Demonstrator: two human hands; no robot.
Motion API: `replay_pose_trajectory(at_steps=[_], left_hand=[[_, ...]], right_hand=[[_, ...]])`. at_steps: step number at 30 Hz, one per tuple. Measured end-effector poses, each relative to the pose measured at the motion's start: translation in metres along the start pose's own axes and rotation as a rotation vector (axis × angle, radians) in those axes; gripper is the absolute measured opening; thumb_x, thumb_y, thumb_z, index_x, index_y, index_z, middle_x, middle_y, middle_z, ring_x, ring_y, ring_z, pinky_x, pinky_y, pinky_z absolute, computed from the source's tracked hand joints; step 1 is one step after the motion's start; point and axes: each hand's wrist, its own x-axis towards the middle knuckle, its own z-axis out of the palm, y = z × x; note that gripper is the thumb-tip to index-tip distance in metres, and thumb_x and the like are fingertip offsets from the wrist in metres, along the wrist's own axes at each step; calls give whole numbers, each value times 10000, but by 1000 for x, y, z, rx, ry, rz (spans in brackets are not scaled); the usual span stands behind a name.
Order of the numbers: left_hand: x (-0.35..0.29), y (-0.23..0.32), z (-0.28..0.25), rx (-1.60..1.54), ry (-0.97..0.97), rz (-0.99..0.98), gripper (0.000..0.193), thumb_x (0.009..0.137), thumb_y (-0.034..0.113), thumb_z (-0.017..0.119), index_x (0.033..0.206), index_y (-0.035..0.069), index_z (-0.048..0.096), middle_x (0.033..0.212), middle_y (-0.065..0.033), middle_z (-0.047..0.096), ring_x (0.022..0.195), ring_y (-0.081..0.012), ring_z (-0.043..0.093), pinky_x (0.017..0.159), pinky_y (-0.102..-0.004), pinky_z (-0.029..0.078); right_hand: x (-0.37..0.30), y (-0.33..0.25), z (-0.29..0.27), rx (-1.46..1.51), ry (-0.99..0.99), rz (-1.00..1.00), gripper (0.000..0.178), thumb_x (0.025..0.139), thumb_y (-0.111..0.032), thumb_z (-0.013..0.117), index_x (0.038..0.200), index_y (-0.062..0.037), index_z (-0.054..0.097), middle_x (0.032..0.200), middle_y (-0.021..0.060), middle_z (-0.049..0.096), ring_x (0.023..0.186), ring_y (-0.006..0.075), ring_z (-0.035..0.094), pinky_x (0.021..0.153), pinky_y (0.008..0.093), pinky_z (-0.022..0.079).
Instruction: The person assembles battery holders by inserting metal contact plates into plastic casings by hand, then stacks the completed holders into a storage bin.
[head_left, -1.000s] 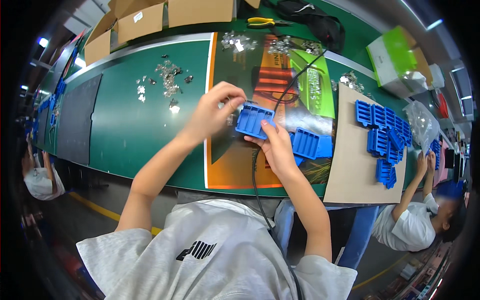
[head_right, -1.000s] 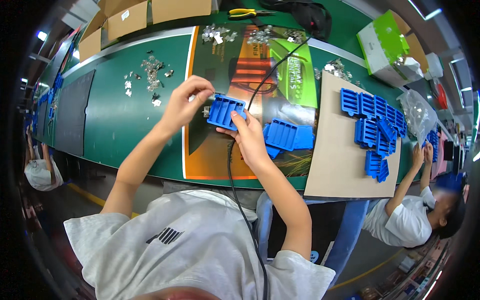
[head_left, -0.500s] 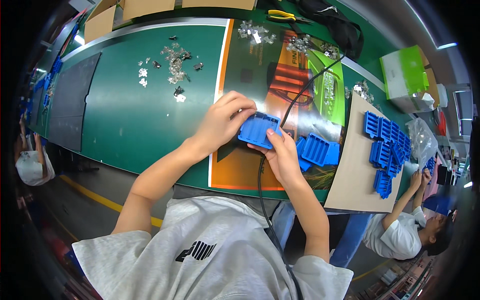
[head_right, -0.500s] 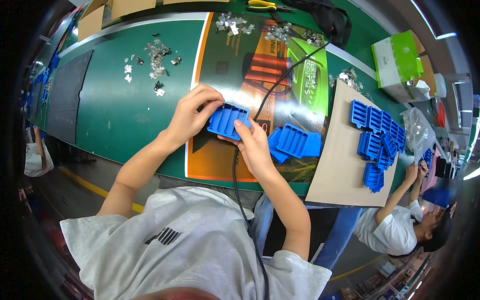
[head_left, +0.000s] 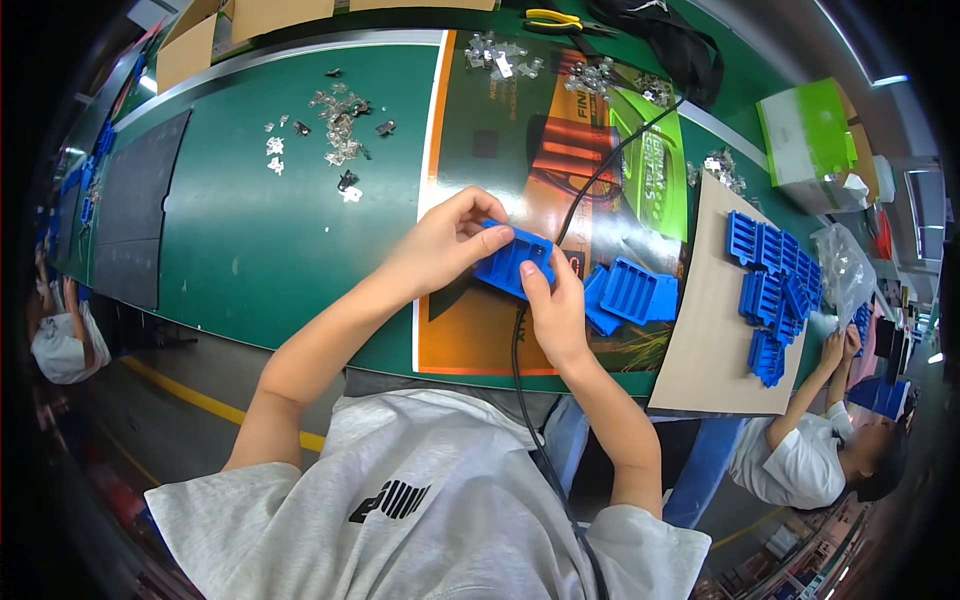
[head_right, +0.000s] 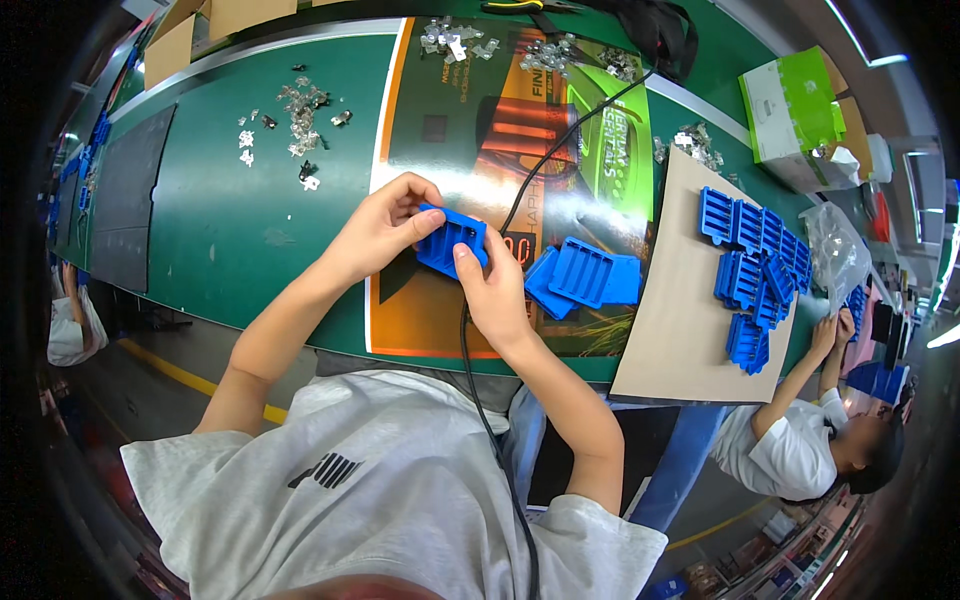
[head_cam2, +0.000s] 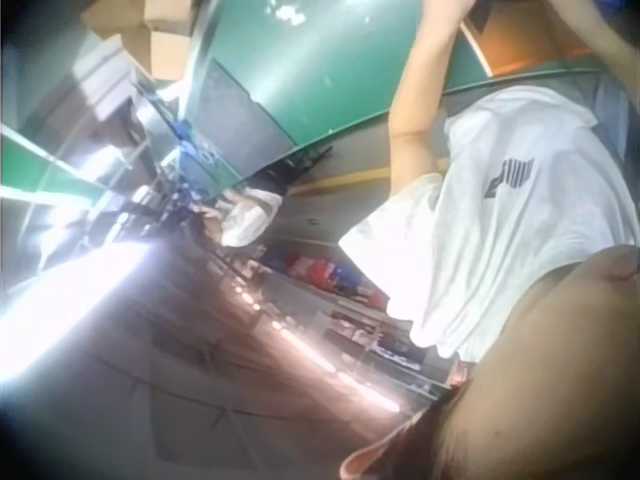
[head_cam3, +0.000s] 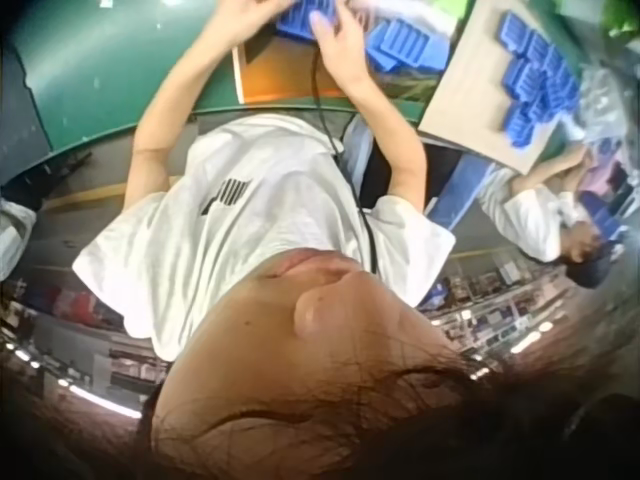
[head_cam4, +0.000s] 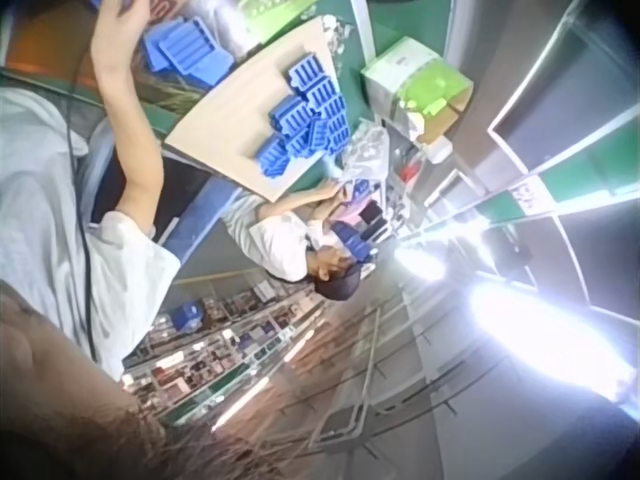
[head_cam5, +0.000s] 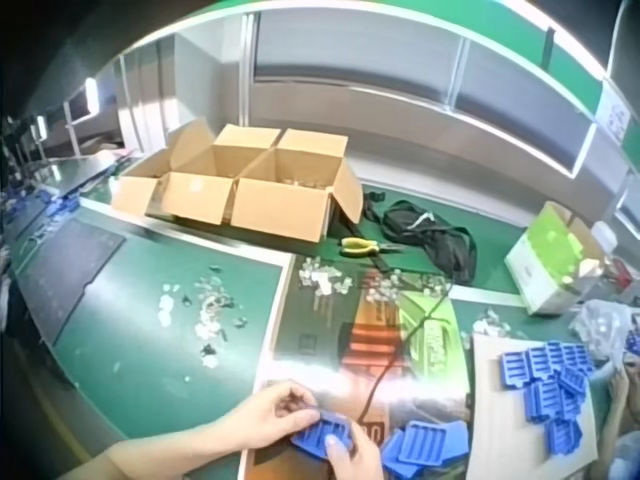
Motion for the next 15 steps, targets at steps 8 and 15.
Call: replay_pose_trajectory(at_steps=[8, 15], left_hand=[[-13, 13, 5, 142, -212, 104, 252, 904, 153, 608, 1082, -21, 569, 1017, -66, 562, 937, -132, 564, 824, -281, 489], [-26, 26, 9, 442, -134, 387, 214, 848, 100, 642, 1022, -14, 590, 940, -112, 580, 828, -224, 580, 730, -317, 482]], right_hand=[[-4, 9, -4, -315, 233, -318, 296, 822, -207, 724, 951, 25, 596, 807, 72, 612, 707, 139, 554, 635, 270, 460], [6, 0, -7, -505, 174, -819, 232, 734, -86, 761, 843, 32, 593, 746, 130, 639, 660, 261, 622, 585, 326, 479]])
